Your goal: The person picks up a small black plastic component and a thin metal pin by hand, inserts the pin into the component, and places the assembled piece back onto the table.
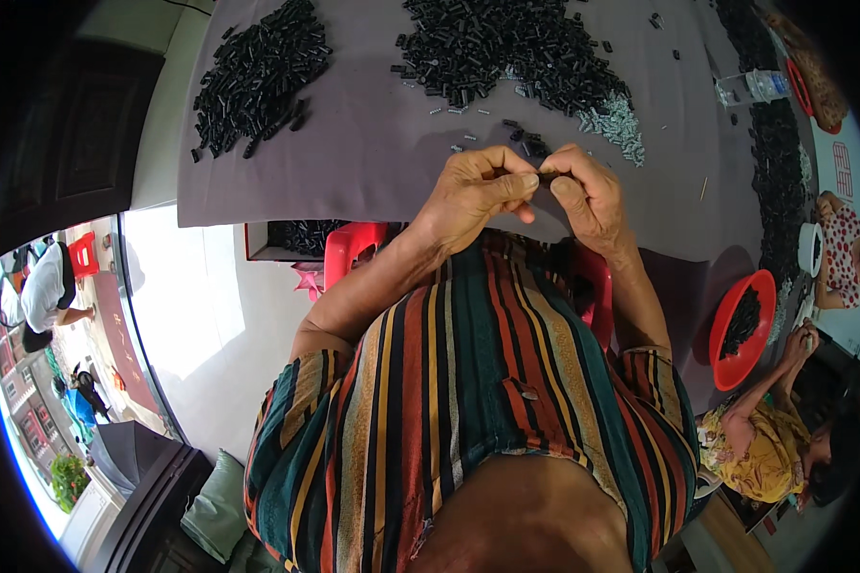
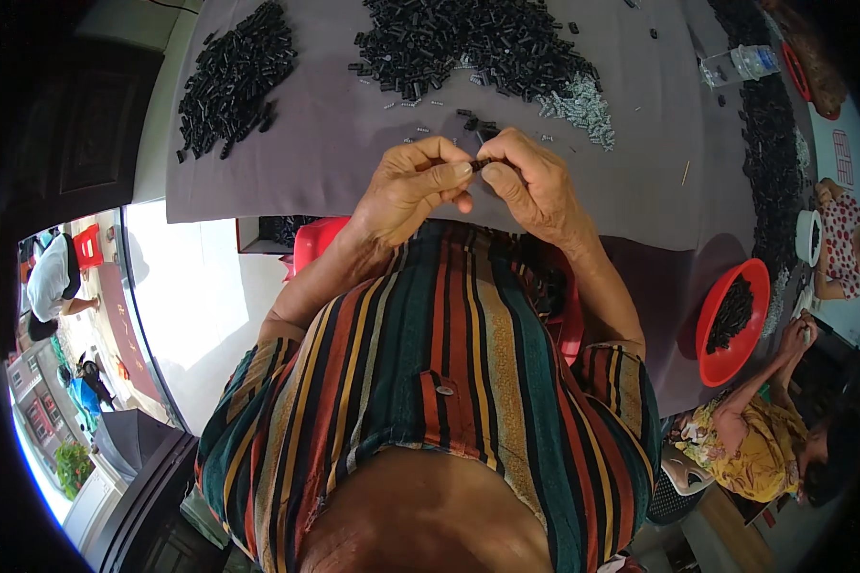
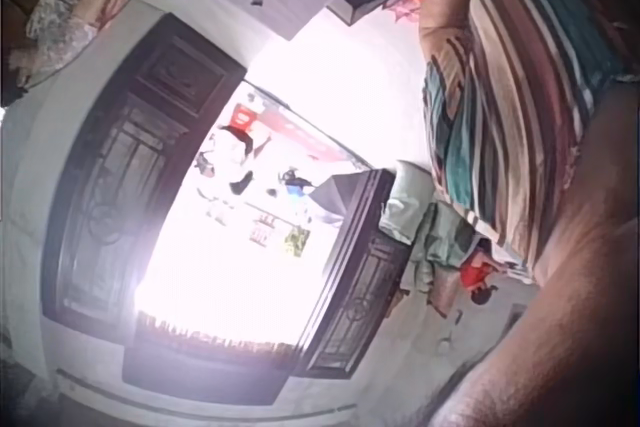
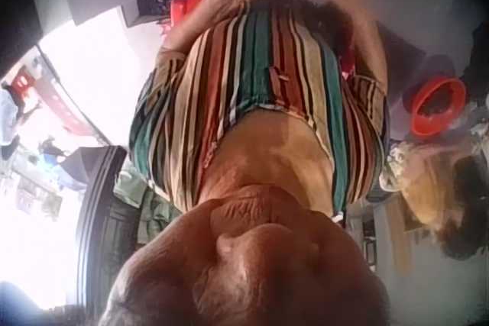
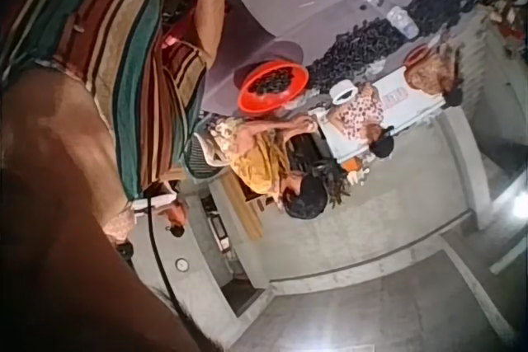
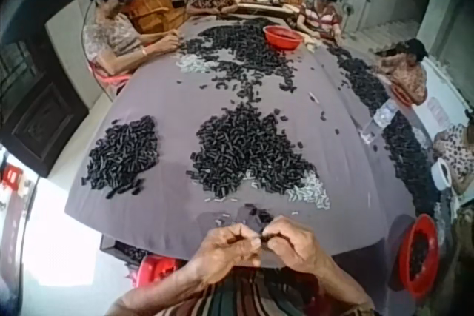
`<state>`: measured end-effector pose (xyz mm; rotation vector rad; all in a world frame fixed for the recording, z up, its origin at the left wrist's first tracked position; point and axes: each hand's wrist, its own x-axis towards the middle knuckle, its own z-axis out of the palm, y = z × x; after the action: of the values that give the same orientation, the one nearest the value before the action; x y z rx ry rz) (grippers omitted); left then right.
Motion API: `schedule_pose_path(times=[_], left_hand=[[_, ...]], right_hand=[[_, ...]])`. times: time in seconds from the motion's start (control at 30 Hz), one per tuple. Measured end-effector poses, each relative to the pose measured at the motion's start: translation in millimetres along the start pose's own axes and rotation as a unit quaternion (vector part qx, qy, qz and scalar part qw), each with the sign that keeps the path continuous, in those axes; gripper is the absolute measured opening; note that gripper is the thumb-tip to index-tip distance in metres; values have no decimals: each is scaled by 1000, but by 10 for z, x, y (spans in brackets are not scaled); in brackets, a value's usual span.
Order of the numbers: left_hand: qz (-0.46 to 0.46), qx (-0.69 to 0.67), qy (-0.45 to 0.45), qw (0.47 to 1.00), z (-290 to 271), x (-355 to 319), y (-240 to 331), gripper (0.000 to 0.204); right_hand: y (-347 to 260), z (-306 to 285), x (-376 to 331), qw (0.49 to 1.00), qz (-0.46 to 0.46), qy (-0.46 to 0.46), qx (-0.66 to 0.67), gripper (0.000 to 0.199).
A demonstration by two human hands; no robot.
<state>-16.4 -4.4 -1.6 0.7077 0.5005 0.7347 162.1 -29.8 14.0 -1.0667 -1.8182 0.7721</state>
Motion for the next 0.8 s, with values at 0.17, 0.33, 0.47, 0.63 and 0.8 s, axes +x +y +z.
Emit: schedule_pose_path(times=[0.17, 0.33, 0.47, 0.63, 0.8], left_hand=[[25, 27, 13, 999, 11, 3, 0, 8], [43, 62, 24, 997, 42, -17, -7, 8], [28, 92, 29, 995, 60, -53, 36, 9], [15, 68, 24, 997, 46, -52, 36, 8], [6, 13, 37, 999, 43, -56, 32, 9]], right_hand=[[-2, 9, -37, 995, 81, 12, 54, 15], [12, -1, -40, 994, 88, 8, 59, 14], [12, 13, -43, 995, 83, 2, 57, 14], [11, 40, -71, 994, 90, 5, 68, 14], [-95, -4, -48, 998, 63, -12, -11, 11]])
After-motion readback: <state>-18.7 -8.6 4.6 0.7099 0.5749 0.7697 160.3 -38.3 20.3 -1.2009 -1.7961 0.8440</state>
